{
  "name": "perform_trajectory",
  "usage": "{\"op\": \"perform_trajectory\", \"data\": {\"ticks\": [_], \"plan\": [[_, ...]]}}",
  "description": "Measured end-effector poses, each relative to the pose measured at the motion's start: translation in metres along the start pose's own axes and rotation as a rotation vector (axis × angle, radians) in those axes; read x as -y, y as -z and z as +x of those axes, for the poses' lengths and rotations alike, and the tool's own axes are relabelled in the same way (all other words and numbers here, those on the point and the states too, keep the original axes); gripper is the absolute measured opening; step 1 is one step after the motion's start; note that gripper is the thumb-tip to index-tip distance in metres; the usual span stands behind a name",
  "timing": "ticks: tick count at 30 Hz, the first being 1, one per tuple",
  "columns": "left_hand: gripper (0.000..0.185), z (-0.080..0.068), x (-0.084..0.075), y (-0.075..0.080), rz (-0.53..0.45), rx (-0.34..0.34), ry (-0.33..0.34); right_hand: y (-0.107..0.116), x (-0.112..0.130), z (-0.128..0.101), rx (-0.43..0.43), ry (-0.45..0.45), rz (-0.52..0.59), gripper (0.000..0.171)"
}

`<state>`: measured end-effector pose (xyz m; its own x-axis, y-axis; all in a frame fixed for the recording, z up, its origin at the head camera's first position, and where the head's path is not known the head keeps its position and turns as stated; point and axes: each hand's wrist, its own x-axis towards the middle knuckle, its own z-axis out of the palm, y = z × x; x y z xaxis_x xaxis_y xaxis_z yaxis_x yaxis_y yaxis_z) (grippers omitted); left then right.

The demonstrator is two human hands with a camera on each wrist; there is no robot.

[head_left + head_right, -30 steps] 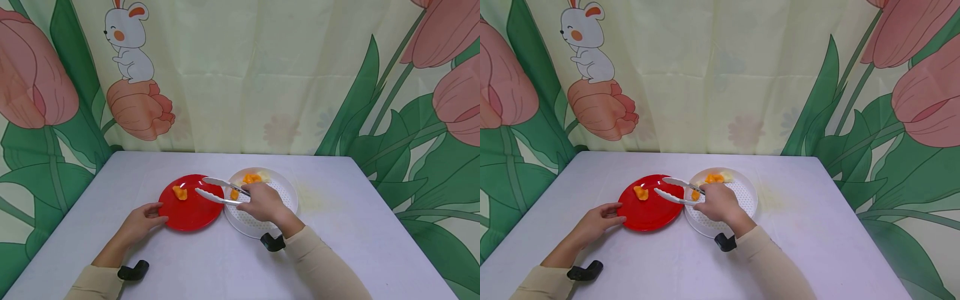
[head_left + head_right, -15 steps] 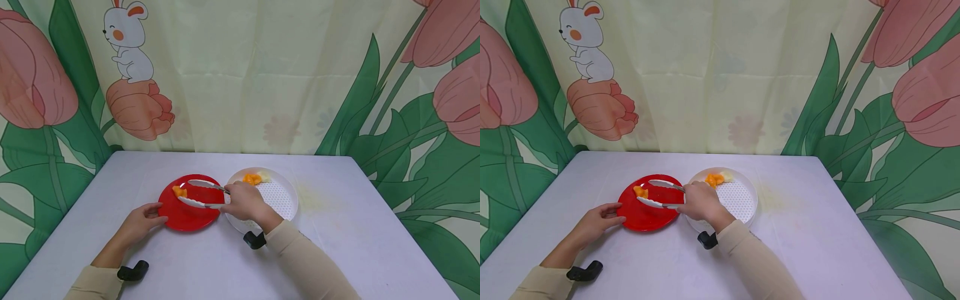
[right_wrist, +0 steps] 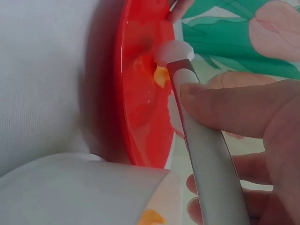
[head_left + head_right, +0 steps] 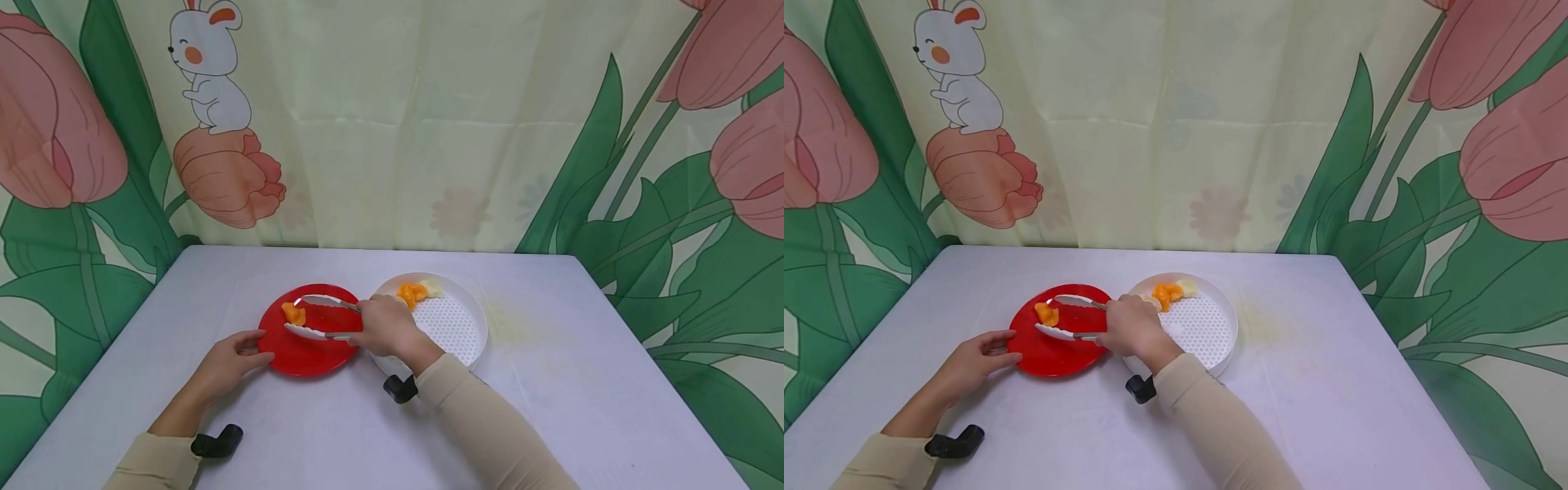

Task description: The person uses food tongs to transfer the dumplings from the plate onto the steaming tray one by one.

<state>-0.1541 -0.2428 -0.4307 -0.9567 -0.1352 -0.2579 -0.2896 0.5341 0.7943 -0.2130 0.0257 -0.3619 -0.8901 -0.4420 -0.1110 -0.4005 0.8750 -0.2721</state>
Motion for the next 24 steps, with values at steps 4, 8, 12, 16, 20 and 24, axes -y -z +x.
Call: {"op": "perform_trajectory", "data": {"ticks": [4, 8, 12, 16, 20, 24], "plan": [[0.082, 0.0006, 0.0010, 0.0000, -0.006, 0.003, -0.001, -0.0013, 0.0019, 0.0029, 0.019, -0.007, 0.001, 0.055], [0.082, 0.0008, 0.0016, 0.0005, -0.008, 0.007, -0.004, -0.0018, 0.0028, 0.0050, 0.028, -0.006, -0.011, 0.051], [0.082, 0.0005, 0.0018, 0.0010, -0.006, 0.011, -0.012, -0.0022, 0.0025, 0.0061, 0.027, 0.003, -0.015, 0.045], [0.082, 0.0005, 0.0016, 0.0007, -0.008, 0.010, -0.009, -0.0019, 0.0014, 0.0053, 0.024, 0.006, -0.007, 0.042], [0.082, 0.0005, 0.0009, 0.0002, -0.011, 0.005, -0.003, -0.0016, -0.0005, 0.0035, 0.019, 0.001, 0.007, 0.044], [0.081, 0.0006, 0.0017, 0.0000, -0.013, 0.004, -0.001, -0.0015, -0.0029, 0.0011, -0.002, 0.002, 0.011, 0.048]]}}
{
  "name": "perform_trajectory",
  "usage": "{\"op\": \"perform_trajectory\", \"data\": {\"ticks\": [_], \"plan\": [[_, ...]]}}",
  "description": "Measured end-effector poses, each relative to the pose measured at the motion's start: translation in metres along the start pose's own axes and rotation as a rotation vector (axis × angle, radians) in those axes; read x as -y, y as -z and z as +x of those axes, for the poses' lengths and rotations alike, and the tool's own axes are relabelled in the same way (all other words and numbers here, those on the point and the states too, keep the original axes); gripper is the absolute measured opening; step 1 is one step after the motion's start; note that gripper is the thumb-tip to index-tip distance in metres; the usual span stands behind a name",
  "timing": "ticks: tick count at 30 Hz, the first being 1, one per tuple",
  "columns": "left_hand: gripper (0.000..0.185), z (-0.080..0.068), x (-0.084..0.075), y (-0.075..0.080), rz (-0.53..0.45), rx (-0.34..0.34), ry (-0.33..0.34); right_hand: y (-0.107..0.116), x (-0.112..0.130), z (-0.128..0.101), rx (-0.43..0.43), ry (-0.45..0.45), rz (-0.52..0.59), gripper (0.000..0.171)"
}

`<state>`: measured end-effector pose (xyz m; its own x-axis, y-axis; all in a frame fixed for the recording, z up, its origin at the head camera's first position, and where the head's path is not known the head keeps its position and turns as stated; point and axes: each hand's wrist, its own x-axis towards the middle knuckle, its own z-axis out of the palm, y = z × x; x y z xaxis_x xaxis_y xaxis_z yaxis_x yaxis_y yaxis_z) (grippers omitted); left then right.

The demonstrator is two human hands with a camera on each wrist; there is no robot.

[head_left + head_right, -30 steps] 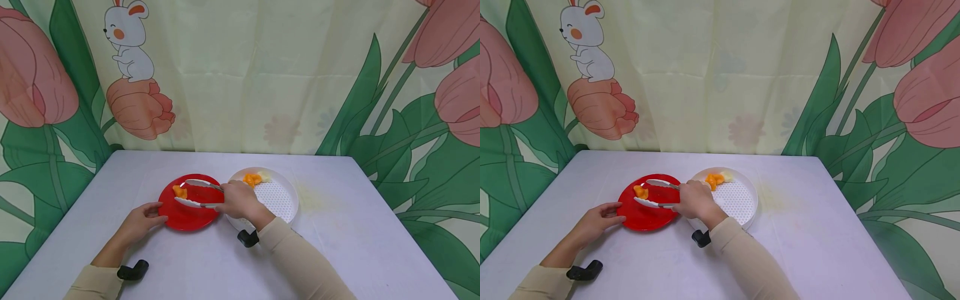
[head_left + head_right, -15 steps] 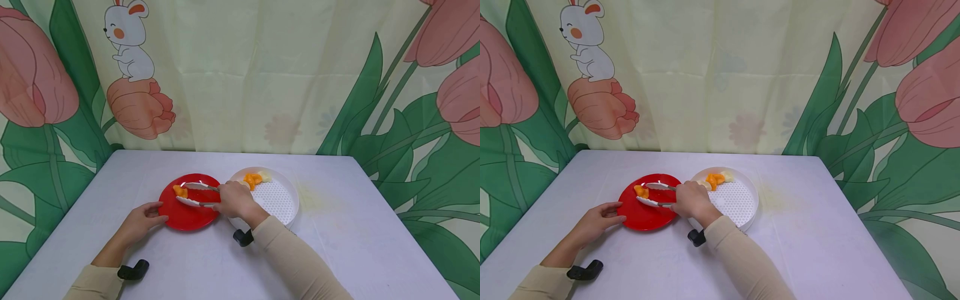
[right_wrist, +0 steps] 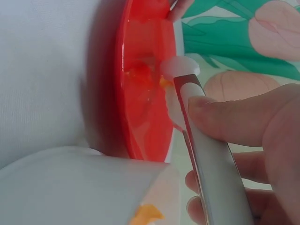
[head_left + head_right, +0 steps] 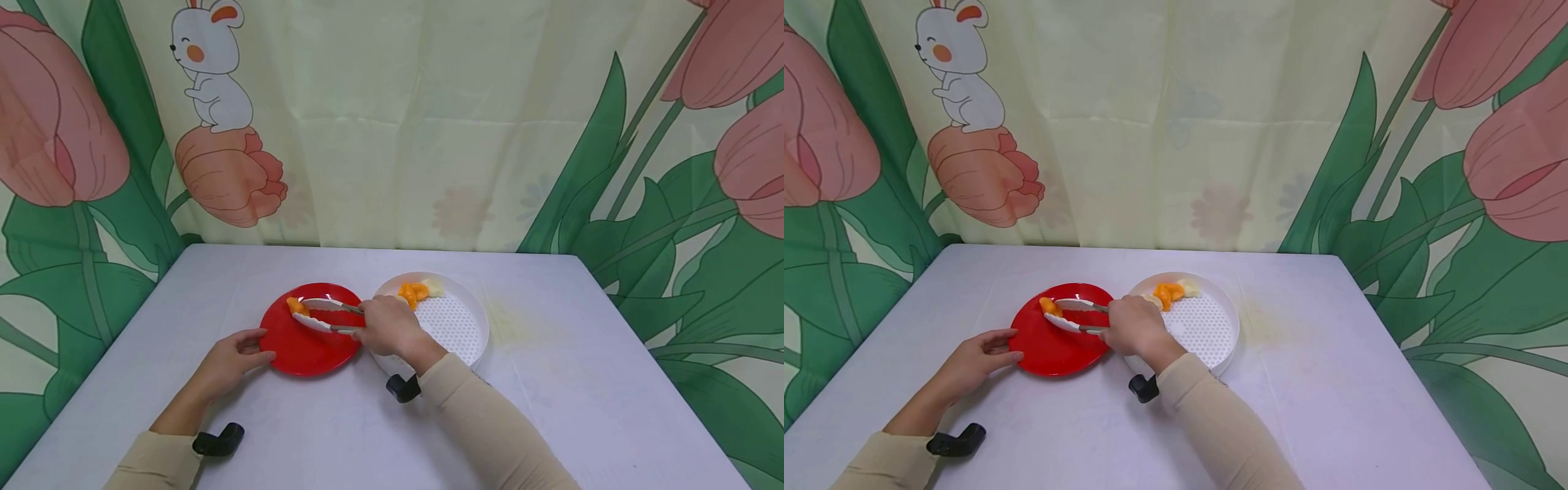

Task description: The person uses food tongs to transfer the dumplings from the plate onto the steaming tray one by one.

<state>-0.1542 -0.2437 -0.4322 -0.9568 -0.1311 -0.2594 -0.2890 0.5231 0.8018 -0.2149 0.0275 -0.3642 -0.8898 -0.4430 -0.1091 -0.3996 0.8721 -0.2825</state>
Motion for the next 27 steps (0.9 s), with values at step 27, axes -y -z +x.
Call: {"op": "perform_trajectory", "data": {"ticks": [27], "plan": [[0.080, -0.001, 0.000, 0.001, 0.005, -0.008, -0.027, 0.028, -0.034, -0.040, -0.187, 0.065, 0.029, 0.037]]}}
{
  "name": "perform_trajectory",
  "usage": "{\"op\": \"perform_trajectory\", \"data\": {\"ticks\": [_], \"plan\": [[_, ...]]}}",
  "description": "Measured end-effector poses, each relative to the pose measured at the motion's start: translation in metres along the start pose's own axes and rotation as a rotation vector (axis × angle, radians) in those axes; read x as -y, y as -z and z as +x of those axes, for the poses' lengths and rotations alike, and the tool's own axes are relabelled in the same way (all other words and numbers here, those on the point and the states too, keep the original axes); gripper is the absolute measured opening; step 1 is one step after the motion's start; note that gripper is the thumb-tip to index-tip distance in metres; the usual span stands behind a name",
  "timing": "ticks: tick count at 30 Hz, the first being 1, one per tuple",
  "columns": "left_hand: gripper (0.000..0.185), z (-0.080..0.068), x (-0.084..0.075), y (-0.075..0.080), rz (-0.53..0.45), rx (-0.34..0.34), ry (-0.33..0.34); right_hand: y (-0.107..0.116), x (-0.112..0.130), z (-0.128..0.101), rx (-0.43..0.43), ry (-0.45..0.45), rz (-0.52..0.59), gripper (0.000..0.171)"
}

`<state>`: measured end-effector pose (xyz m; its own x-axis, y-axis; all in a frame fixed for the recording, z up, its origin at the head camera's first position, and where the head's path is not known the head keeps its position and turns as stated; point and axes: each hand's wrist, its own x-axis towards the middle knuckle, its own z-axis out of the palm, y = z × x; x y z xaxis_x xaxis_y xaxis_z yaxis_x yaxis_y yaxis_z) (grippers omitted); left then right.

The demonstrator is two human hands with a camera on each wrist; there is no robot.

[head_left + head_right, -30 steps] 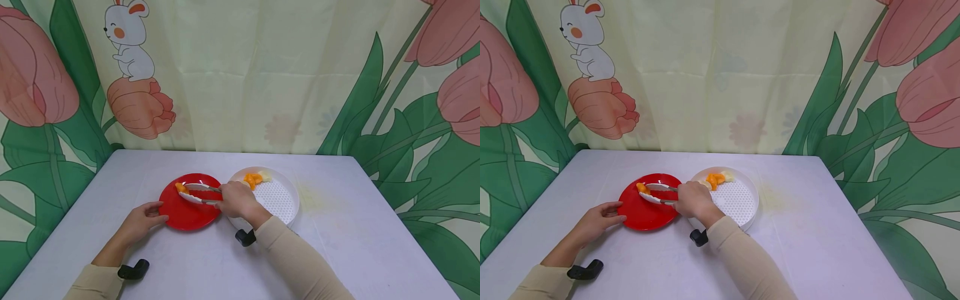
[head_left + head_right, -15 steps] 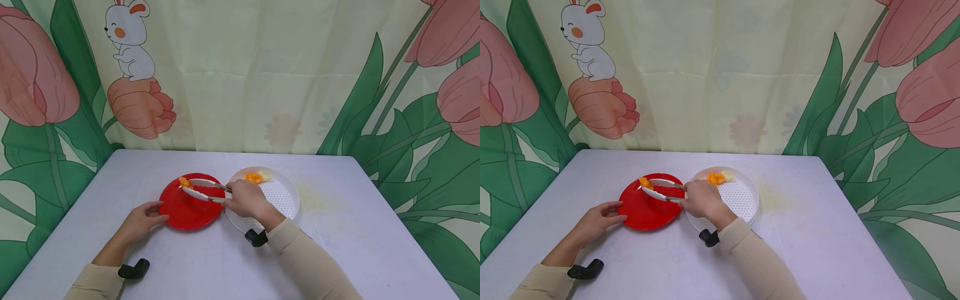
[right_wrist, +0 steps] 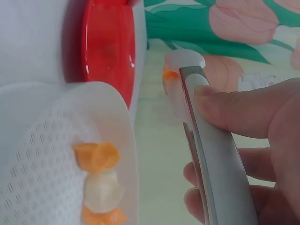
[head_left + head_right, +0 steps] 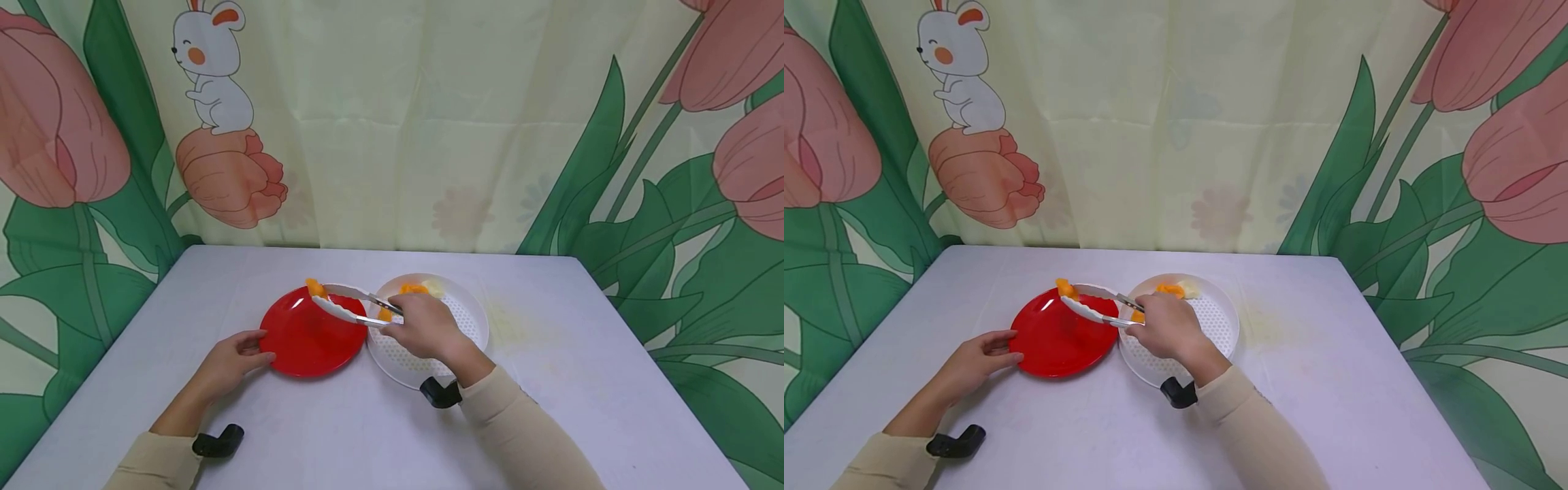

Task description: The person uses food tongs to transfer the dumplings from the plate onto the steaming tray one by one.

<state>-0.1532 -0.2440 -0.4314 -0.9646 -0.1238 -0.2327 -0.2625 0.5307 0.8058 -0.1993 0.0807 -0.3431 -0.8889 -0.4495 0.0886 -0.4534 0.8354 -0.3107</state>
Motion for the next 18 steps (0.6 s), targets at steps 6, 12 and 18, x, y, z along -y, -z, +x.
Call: {"op": "perform_trajectory", "data": {"ticks": [6, 12, 18], "plan": [[0.080, 0.000, 0.001, 0.000, -0.009, 0.000, -0.004, 0.008, -0.011, -0.008, -0.025, -0.032, 0.021, 0.041], [0.080, -0.001, 0.001, 0.000, -0.013, -0.002, -0.014, 0.016, -0.024, -0.018, -0.057, -0.067, -0.014, 0.047], [0.080, -0.001, 0.001, 0.001, -0.010, -0.001, -0.012, 0.024, -0.037, -0.027, -0.053, -0.141, 0.005, 0.053]]}}
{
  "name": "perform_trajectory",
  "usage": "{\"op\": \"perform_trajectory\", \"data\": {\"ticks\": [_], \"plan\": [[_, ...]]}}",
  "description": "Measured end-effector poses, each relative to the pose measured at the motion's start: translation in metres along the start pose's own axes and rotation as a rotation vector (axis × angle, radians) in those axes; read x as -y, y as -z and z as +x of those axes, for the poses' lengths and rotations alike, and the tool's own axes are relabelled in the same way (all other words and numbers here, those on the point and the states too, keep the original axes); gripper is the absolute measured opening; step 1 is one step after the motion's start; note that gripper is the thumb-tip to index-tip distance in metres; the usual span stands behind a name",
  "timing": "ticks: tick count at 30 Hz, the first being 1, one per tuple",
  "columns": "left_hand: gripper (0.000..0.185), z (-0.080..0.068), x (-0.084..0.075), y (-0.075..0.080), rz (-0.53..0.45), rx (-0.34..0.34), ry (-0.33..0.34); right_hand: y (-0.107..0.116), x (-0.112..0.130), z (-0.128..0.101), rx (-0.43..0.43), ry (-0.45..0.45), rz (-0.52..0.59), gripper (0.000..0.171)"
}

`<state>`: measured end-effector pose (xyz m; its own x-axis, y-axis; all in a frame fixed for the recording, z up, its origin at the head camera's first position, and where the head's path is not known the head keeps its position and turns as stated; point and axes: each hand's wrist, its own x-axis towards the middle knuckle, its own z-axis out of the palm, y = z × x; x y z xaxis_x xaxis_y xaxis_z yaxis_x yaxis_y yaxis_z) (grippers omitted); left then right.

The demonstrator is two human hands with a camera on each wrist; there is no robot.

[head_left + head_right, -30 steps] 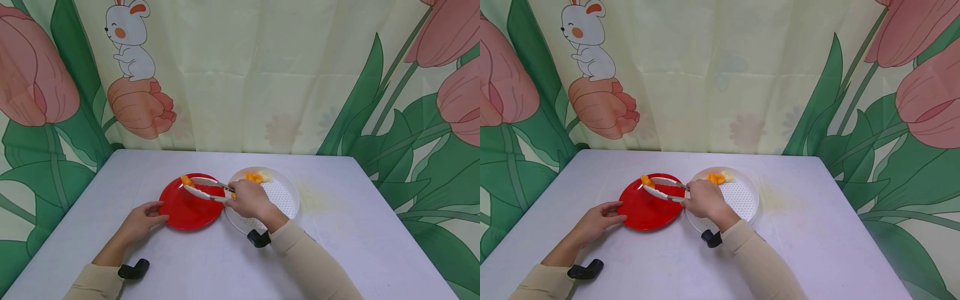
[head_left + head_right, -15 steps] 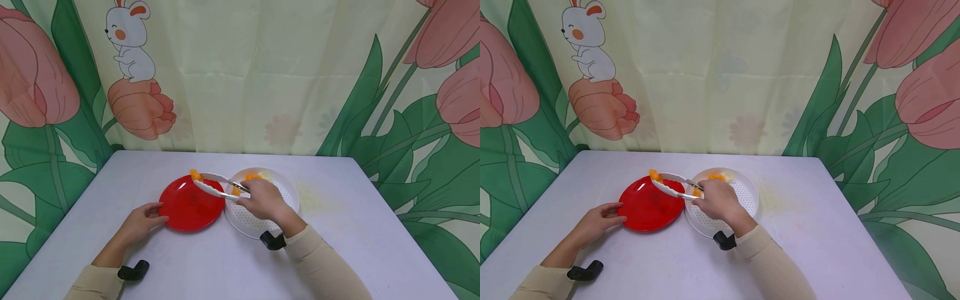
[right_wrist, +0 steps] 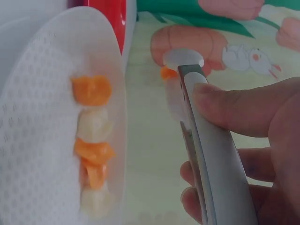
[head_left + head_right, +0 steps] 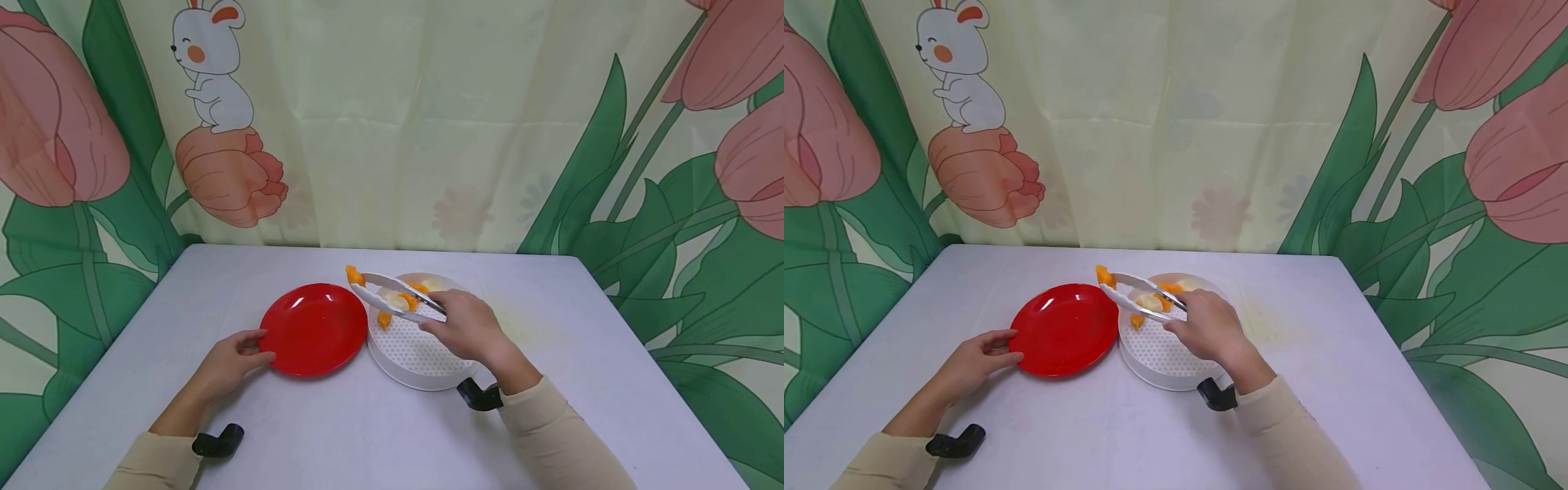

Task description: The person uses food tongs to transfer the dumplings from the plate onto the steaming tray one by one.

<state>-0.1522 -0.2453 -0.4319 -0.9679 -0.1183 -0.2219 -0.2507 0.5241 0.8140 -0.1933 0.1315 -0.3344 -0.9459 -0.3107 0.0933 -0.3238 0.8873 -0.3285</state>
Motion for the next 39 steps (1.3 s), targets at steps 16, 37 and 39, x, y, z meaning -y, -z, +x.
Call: {"op": "perform_trajectory", "data": {"ticks": [16, 37, 39], "plan": [[0.081, 0.000, 0.003, 0.000, -0.004, 0.001, 0.002, 0.010, -0.045, -0.017, -0.012, -0.097, -0.009, 0.062], [0.080, 0.000, -0.001, -0.001, -0.011, -0.006, -0.001, 0.007, -0.073, -0.037, 0.052, -0.165, 0.006, 0.064], [0.080, 0.000, -0.001, -0.001, -0.014, -0.006, -0.001, 0.006, -0.074, -0.038, 0.061, -0.169, 0.009, 0.065]]}}
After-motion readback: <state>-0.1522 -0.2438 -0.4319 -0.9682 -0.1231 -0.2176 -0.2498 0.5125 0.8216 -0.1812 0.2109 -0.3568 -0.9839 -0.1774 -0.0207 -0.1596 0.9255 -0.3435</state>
